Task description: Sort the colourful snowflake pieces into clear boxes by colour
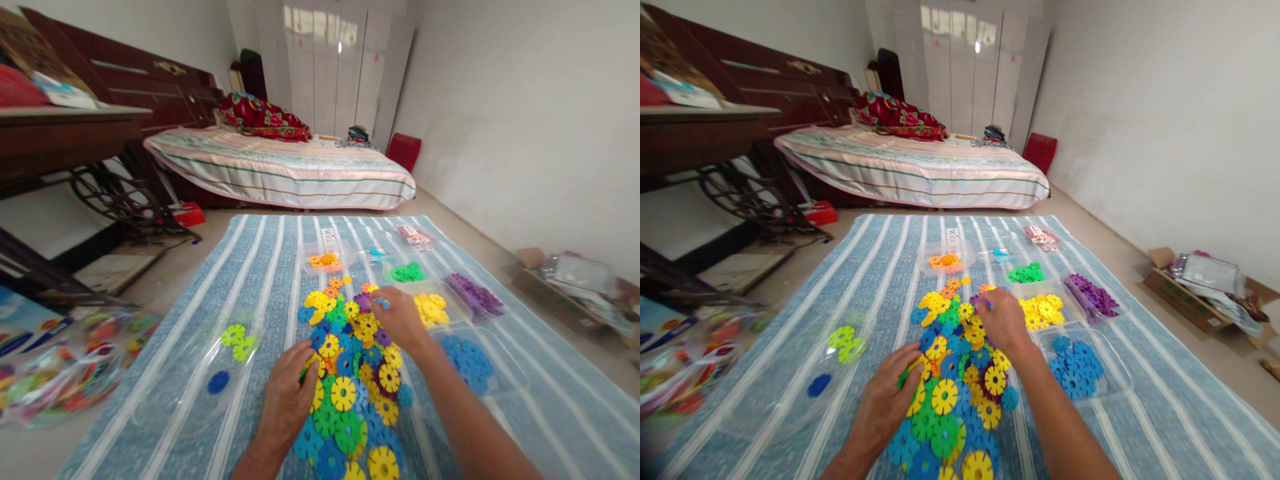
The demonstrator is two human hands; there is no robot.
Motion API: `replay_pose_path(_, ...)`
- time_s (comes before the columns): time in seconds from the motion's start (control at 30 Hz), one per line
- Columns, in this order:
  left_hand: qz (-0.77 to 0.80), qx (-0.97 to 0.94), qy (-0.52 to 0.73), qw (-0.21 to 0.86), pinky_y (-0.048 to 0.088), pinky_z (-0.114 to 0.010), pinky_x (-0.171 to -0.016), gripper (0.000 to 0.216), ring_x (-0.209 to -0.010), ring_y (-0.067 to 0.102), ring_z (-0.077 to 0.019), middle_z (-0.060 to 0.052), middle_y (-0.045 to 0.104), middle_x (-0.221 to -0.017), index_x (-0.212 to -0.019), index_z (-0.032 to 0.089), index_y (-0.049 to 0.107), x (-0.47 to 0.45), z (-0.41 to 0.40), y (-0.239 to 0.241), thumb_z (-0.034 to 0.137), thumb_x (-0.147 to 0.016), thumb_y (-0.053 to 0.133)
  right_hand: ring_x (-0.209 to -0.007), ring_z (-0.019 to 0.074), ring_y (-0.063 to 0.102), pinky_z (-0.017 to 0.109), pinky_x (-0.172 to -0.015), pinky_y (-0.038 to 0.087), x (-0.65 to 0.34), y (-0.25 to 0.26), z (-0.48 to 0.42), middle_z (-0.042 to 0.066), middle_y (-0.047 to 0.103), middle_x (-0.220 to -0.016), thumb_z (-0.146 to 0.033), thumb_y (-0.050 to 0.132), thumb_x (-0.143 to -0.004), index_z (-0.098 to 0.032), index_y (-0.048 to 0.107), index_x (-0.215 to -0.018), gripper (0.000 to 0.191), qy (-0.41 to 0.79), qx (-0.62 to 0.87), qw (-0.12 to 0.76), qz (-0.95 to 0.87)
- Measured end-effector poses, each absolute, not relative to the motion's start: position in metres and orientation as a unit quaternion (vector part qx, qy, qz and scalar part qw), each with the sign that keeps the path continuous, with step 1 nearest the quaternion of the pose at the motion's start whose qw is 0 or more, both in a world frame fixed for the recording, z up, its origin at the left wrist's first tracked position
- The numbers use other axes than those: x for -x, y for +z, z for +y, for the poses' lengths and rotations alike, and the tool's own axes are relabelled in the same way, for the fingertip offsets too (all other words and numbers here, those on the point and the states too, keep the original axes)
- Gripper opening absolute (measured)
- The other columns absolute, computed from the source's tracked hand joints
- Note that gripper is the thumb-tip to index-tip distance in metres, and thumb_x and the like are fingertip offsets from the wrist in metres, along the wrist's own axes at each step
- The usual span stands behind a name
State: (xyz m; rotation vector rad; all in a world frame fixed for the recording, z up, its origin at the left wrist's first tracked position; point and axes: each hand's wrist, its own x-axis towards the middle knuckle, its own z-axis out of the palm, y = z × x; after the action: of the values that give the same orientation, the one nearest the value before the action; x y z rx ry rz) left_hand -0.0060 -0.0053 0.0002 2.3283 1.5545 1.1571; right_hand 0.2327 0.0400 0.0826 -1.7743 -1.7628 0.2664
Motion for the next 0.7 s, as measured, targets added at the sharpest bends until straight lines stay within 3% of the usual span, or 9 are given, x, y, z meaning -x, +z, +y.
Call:
replay_pose_path(0.17, 0.511, -0.770, 0.378, 0.053, 0.053, -0.032, -0.087, 0.020, -0.096, 0.065, -0.0188, -0.006, 0.070, -0.104, -0.094, 0.021, 0.065, 0.005, -0.006, 0.003, 0.029, -0.086, 0.049, -0.106, 0.0209, 0.051, 0.031, -0.093, 0.038, -0.204, 0.055, 0.013, 0.006, 0.062, -0.100, -0.014, 0.061, -0.075, -0.020, 0.066, -0.085, 0.013, 0.135, 0.563, 0.187, -0.794)
replay_pose_path(0.33, 0.508, -0.774, 0.374, 0.050, 0.053, -0.032, -0.087, 0.020, -0.096, 0.065, -0.0186, -0.005, 0.070, -0.103, -0.094, 0.021, 0.065, 0.005, -0.006, 0.004, 0.030, -0.086, 0.048, -0.108, 0.0231, 0.047, 0.034, -0.093, 0.036, -0.202, 0.056, 0.010, 0.008, 0.058, -0.103, -0.019, 0.061, -0.079, -0.017, 0.064, -0.082, 0.005, 0.133, 0.573, 0.133, -0.797)
replay_pose_path(0.53, 0.511, -0.772, 0.374, 0.047, 0.052, -0.031, -0.088, 0.023, -0.097, 0.064, -0.0187, -0.007, 0.069, -0.104, -0.095, 0.019, 0.065, 0.005, -0.006, 0.002, 0.031, -0.087, 0.046, -0.098, 0.0198, 0.053, 0.030, -0.087, 0.039, -0.208, 0.051, 0.014, 0.004, 0.061, -0.092, -0.017, 0.067, -0.073, -0.019, 0.064, -0.080, 0.009, 0.175, 0.571, 0.189, -0.779)
replay_pose_path(0.7, 0.510, -0.773, 0.375, 0.049, 0.052, -0.031, -0.088, 0.021, -0.097, 0.065, -0.0186, -0.006, 0.070, -0.104, -0.093, 0.020, 0.065, 0.006, -0.006, 0.002, 0.030, -0.086, 0.048, -0.086, 0.0172, 0.057, 0.028, -0.079, 0.041, -0.211, 0.052, 0.016, 0.000, 0.060, -0.079, -0.010, 0.072, -0.063, -0.019, 0.057, -0.063, 0.017, 0.228, 0.568, 0.252, -0.749)
